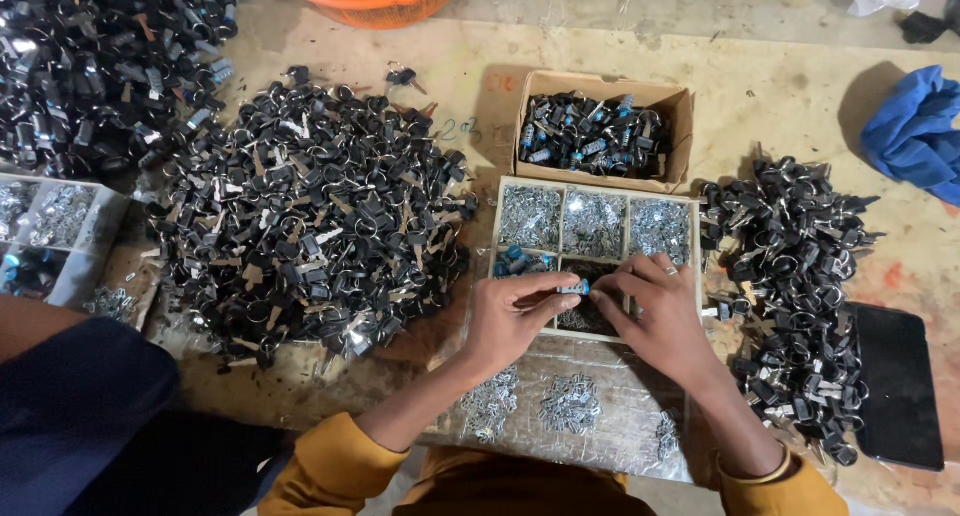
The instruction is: The person sits at a workbench assembling keychains. They pick blue cylindrical key heads and black key blanks, press the head onto a blank by hand, and place the finished keychain into a compartmented tray, repeating the cycle while large piles of key blanks surround the work area.
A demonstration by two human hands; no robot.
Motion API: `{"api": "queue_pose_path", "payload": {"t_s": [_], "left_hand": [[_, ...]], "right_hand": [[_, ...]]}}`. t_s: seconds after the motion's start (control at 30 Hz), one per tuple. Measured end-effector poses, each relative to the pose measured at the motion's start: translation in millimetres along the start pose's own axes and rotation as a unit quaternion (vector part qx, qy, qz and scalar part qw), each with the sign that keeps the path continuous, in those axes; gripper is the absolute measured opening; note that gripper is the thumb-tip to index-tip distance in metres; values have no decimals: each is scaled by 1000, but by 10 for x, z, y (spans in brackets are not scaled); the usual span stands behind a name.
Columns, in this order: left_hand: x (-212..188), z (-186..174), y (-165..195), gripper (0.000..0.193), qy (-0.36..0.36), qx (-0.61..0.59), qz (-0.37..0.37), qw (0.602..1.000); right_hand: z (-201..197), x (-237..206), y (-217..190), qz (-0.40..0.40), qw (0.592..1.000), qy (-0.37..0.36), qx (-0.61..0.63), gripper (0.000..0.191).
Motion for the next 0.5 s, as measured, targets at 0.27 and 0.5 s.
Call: {"api": "queue_pose_path", "payload": {"t_s": [0.27, 0.5], "left_hand": [[-12, 31, 60, 23, -18, 52, 41, 998], [6, 36, 19, 25, -13, 44, 24, 999]], "right_hand": [[-95, 10, -45, -65, 995, 44, 56, 15], [-101, 4, -49, 14, 995, 70, 64, 13]]}}
Point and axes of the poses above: each hand's wrist, its own x-axis towards the middle knuckle, its own z-axis out of the palm, y = z × x, the point moved 1 cm from there along x, towards the middle knuckle, and after that the axes turned 14 degrees about -z, right-handed, at the moved point
